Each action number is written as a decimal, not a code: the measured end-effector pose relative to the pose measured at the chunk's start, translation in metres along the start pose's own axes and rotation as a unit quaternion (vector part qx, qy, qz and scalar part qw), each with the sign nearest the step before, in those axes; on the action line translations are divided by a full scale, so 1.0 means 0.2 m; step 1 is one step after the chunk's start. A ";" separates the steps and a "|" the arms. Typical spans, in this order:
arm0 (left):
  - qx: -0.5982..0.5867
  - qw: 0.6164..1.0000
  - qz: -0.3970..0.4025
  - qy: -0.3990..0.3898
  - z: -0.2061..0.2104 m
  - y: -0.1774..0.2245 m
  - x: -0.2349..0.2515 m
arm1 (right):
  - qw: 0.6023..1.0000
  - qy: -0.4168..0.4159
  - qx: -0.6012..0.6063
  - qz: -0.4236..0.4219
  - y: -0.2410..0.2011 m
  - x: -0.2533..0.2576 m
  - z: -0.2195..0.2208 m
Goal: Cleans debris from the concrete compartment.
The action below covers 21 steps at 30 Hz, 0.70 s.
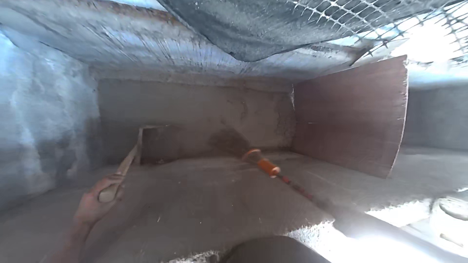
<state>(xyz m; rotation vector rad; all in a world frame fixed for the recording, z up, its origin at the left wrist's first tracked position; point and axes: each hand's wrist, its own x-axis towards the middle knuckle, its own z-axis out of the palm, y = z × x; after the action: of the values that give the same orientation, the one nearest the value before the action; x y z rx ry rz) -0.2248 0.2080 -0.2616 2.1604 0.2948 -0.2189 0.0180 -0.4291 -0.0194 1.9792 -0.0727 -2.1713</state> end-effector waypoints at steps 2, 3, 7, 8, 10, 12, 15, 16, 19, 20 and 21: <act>0.000 1.000 -0.011 0.001 0.00 0.02 0.01 | 0.996 0.038 0.007 0.085 0.21 0.12 -0.08; 0.001 1.000 -0.014 0.002 0.00 0.03 0.02 | 0.991 0.053 0.008 0.124 0.30 0.21 -0.12; 0.023 0.998 -0.051 -0.008 -0.02 0.06 0.01 | 0.983 0.051 0.029 0.173 0.37 0.62 -0.24; 0.026 0.999 -0.046 -0.008 -0.01 0.05 0.01 | 0.986 0.034 0.036 0.159 0.28 0.70 -0.25; 0.025 0.999 -0.029 -0.004 0.00 0.03 0.03 | 0.994 -0.016 0.032 0.105 0.05 0.80 -0.22; 0.026 0.999 -0.034 -0.012 0.00 0.02 0.02 | 0.996 -0.063 0.034 0.045 -0.24 0.80 -0.16; 0.031 0.997 -0.060 -0.029 -0.02 0.05 0.03 | 0.993 -0.114 0.021 -0.010 -0.62 0.67 -0.11; 0.033 0.998 -0.055 -0.028 -0.02 0.05 0.03 | 0.992 -0.125 0.006 -0.030 -0.71 0.63 -0.11; 0.038 0.997 -0.058 -0.032 -0.01 0.07 0.02 | 0.984 -0.142 -0.021 -0.106 -0.94 0.51 -0.06; 0.046 0.996 -0.064 -0.032 -0.01 0.09 0.02 | 0.980 -0.142 -0.017 -0.138 -1.02 0.48 -0.04; 0.051 0.995 -0.076 -0.036 -0.02 0.11 0.02 | 0.976 -0.140 -0.013 -0.169 -1.08 0.45 -0.03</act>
<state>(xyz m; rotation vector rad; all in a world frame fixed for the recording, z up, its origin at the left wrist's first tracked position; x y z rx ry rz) -0.2133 0.1995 -0.2431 2.2277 0.4145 -0.4052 -0.0077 -0.2334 -0.1463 1.7612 0.2684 -2.6364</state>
